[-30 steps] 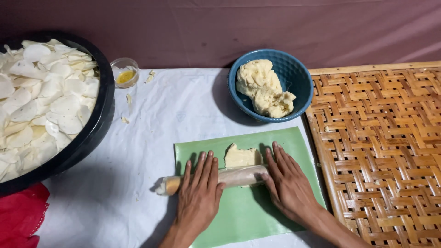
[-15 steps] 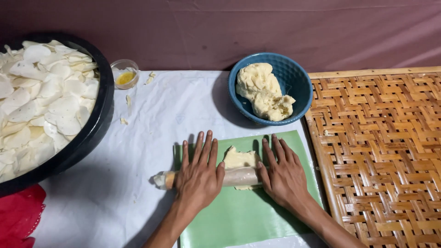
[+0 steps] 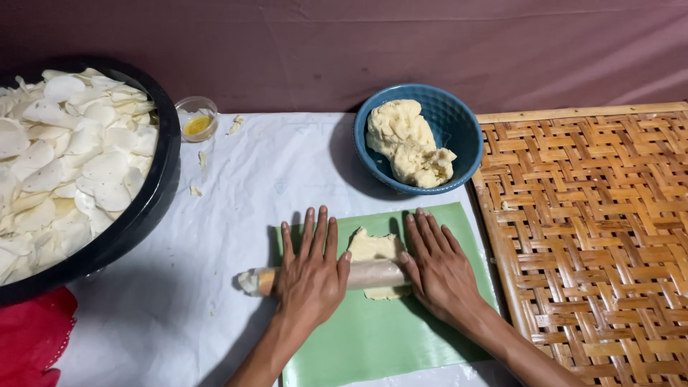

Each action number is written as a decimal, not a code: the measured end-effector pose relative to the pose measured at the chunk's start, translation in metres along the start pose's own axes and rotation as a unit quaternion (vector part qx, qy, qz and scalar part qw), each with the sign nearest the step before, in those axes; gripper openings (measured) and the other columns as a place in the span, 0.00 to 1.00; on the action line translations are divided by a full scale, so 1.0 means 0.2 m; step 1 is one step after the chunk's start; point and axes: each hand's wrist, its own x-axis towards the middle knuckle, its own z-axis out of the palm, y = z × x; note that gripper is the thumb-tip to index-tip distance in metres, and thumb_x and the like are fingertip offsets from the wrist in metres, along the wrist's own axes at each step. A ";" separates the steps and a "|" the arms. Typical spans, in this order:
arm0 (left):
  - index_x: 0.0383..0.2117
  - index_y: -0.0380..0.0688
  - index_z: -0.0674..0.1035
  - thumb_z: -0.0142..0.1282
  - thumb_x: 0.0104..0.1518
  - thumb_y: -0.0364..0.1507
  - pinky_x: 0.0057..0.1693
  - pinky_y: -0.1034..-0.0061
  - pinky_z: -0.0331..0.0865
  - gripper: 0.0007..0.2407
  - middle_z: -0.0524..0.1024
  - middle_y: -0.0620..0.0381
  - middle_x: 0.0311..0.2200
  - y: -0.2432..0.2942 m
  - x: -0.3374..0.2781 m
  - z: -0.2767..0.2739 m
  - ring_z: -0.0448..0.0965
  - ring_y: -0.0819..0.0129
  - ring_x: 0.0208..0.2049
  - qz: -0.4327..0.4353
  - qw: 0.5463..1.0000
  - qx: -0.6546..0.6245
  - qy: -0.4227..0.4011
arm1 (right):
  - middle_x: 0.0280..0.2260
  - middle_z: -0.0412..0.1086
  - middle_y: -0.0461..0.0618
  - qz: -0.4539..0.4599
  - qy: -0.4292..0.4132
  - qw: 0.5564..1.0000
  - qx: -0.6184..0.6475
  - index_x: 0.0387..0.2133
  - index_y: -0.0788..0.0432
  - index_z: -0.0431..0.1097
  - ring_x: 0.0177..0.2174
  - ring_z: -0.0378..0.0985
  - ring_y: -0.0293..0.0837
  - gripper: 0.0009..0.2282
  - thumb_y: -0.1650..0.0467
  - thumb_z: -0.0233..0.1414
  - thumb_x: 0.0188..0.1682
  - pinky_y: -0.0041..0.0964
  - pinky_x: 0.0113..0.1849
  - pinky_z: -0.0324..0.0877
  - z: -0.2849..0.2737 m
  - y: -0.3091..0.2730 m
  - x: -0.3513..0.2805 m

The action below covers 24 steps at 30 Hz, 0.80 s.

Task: Rolling out dough on a plastic mat using a rolling pin.

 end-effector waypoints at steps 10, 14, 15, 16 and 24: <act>0.66 0.28 0.57 0.50 0.60 0.44 0.72 0.43 0.36 0.34 0.50 0.34 0.71 0.13 -0.47 0.02 0.47 0.47 0.73 0.041 0.997 0.048 -0.039 | 0.71 0.45 0.61 -0.036 -0.040 0.997 -0.052 0.68 0.63 0.48 0.69 0.47 0.52 0.31 0.57 0.40 0.55 0.47 0.66 0.44 -0.05 -0.09 -0.40; 0.61 0.32 0.65 0.58 0.56 0.41 0.70 0.45 0.41 0.31 0.57 0.36 0.68 0.10 -0.42 -0.02 0.52 0.46 0.71 0.041 0.997 -0.012 -0.057 | 0.63 0.58 0.55 0.087 -0.074 0.971 0.208 0.60 0.61 0.60 0.51 0.67 0.47 0.23 0.65 0.46 0.52 0.39 0.45 0.64 -0.25 -0.10 -0.25; 0.58 0.31 0.69 0.60 0.55 0.38 0.69 0.43 0.44 0.28 0.62 0.33 0.65 0.09 -0.40 -0.04 0.56 0.41 0.69 0.035 0.995 -0.053 -0.071 | 0.55 0.71 0.48 0.184 -0.035 0.929 0.318 0.53 0.57 0.70 0.34 0.87 0.40 0.19 0.70 0.54 0.46 0.27 0.26 0.86 -0.32 -0.12 -0.19; 0.58 0.31 0.69 0.60 0.55 0.38 0.69 0.43 0.44 0.28 0.62 0.33 0.65 0.09 -0.39 -0.04 0.56 0.41 0.69 0.038 0.996 -0.052 -0.067 | 0.55 0.71 0.48 0.183 -0.031 0.931 0.315 0.53 0.57 0.70 0.34 0.87 0.40 0.19 0.70 0.54 0.46 0.27 0.26 0.86 -0.27 -0.07 -0.18; 0.59 0.35 0.69 0.65 0.51 0.39 0.67 0.38 0.44 0.31 0.61 0.30 0.63 0.08 -0.34 -0.01 0.55 0.35 0.67 0.042 0.996 -0.023 -0.076 | 0.28 0.80 0.44 0.295 -0.144 0.863 0.384 0.36 0.56 0.76 0.25 0.79 0.38 0.08 0.75 0.61 0.43 0.33 0.33 0.77 -0.08 0.06 0.05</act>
